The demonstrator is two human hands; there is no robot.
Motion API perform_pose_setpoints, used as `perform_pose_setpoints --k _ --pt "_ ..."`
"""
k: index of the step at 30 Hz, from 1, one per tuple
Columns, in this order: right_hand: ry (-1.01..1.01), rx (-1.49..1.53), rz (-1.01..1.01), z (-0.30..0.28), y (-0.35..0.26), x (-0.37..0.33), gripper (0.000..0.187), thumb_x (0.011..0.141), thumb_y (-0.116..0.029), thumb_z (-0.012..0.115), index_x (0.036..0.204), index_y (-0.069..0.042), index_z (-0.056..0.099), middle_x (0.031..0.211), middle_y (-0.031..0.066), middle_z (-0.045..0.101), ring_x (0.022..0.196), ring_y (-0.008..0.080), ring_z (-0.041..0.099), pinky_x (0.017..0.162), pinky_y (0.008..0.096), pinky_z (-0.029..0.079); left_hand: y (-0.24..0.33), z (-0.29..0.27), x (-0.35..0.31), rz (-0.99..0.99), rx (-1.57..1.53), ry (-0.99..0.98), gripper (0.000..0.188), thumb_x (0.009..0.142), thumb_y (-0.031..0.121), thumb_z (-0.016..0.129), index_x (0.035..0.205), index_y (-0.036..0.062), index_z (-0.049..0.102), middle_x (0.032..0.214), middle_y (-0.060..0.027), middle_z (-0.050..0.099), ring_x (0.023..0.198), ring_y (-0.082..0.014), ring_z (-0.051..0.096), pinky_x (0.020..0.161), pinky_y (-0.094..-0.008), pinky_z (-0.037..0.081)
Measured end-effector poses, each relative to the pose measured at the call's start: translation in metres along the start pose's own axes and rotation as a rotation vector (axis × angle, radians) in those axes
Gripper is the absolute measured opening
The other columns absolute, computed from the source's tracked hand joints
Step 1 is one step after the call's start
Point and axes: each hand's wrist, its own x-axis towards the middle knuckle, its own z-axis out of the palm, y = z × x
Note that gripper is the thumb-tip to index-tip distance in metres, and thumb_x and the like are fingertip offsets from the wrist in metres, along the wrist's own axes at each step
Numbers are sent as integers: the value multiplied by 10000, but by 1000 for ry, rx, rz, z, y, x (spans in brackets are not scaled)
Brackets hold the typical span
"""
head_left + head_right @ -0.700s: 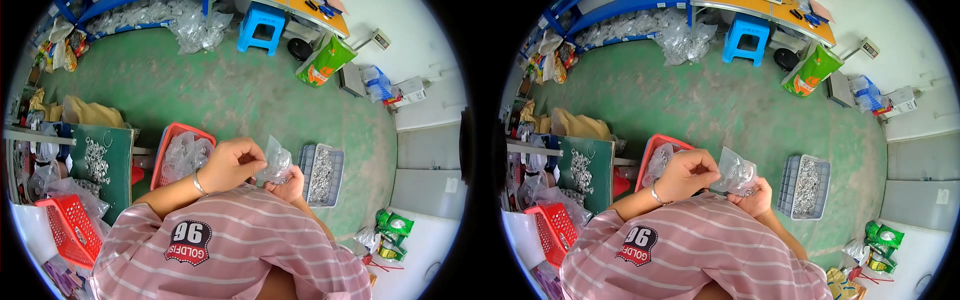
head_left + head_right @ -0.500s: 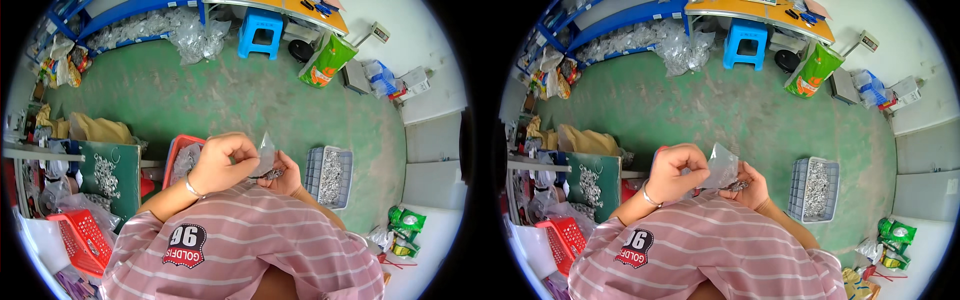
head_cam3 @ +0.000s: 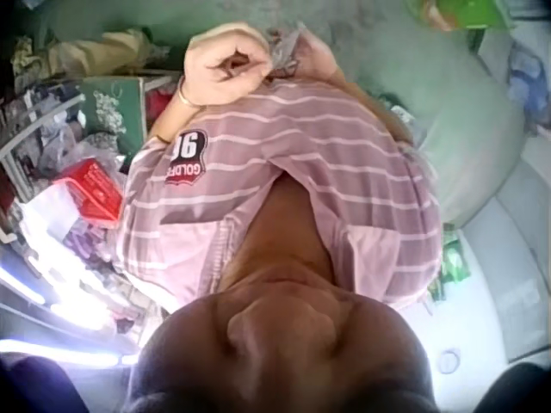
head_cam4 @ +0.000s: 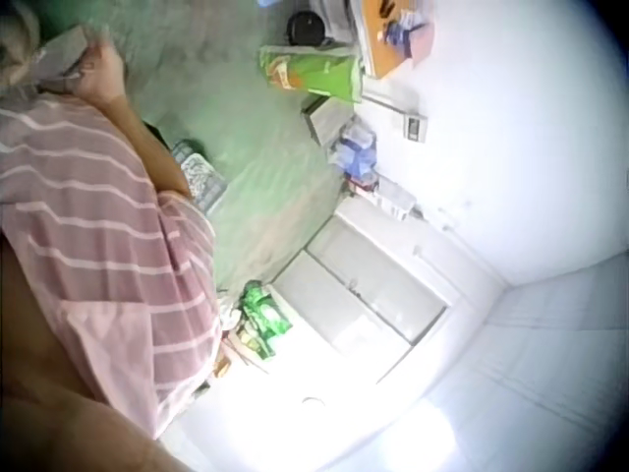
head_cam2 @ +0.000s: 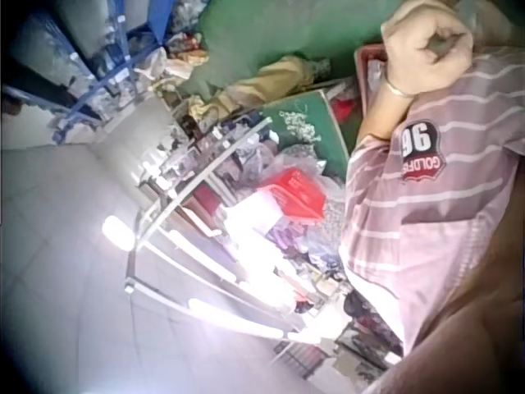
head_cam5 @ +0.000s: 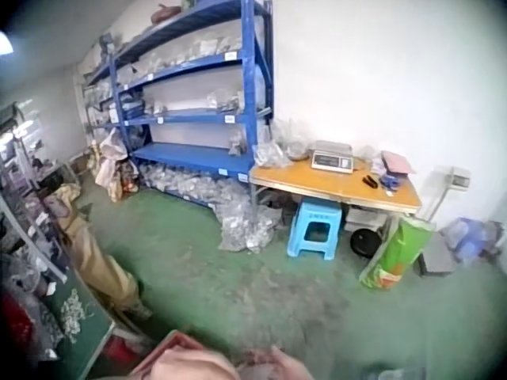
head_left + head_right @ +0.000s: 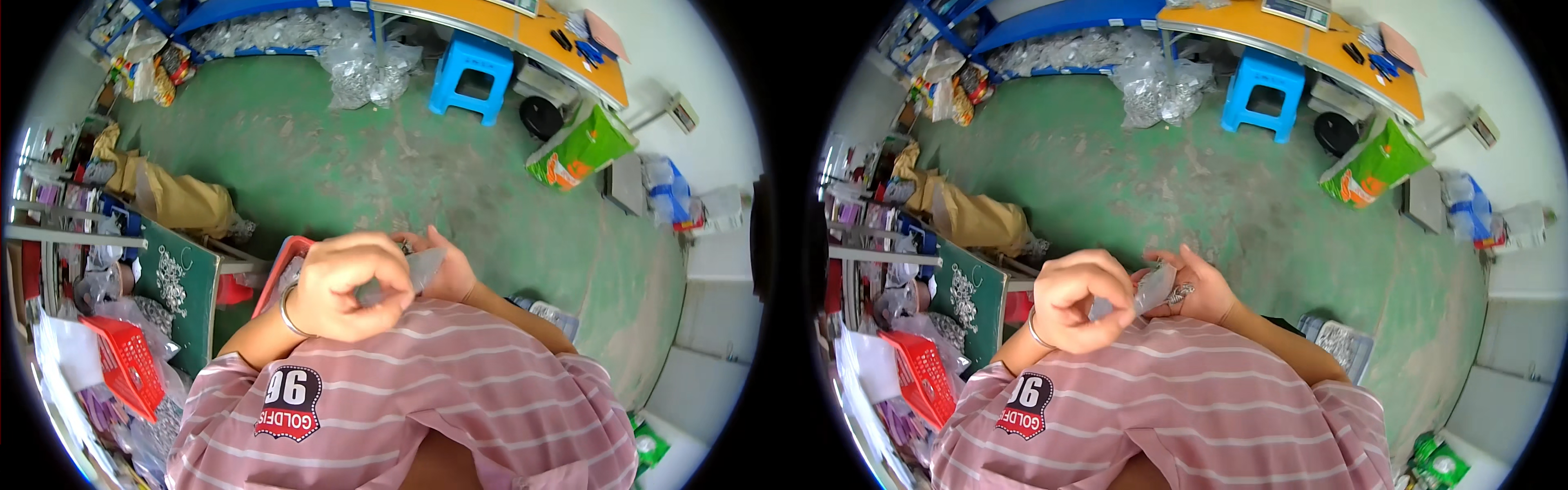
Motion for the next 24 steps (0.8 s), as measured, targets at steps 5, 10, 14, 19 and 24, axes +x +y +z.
perform_pose_setpoints --k 5,10,14,19,24 --pt "-81 -8 191 -24 -47 20 534 924 -464 308 1257 -56 398 1187 166 497 1054 319 515 816 490 454 -14 14 29 -92 46 193 117 632 -54 638 707 13 579 702 -69 574 603 -145 554 550 -253 445" --pt "-66 -83 441 -6 -81 38 497 913 -384 394 1249 -19 400 1227 149 467 1044 320 516 837 471 470 -23 10 2 -278 -149 626 112 684 -84 608 741 2 564 762 -66 550 632 -126 520 584 -248 425" --pt "-266 -697 192 -13 -91 42 440 854 -169 441 1278 -78 374 1163 145 481 912 285 528 626 382 444 -23 3 -21 -258 -558 1128 48 815 47 555 817 35 508 860 -135 588 766 -225 621 637 -285 508" --pt "-98 -125 581 -25 -99 61 458 784 -22 481 1207 -197 475 1089 127 490 828 233 493 521 273 410 -37 -7 -81 -209 -727 1607 47 883 108 502 899 65 514 883 -118 621 758 -216 639 575 -284 537" --pt "-153 -144 754 -20 -77 86 417 790 -11 477 1150 -212 537 1096 95 469 842 212 476 532 249 418 -44 9 -191 -220 -684 2128 137 890 125 479 976 30 528 873 -64 617 676 -142 592 569 -255 505"
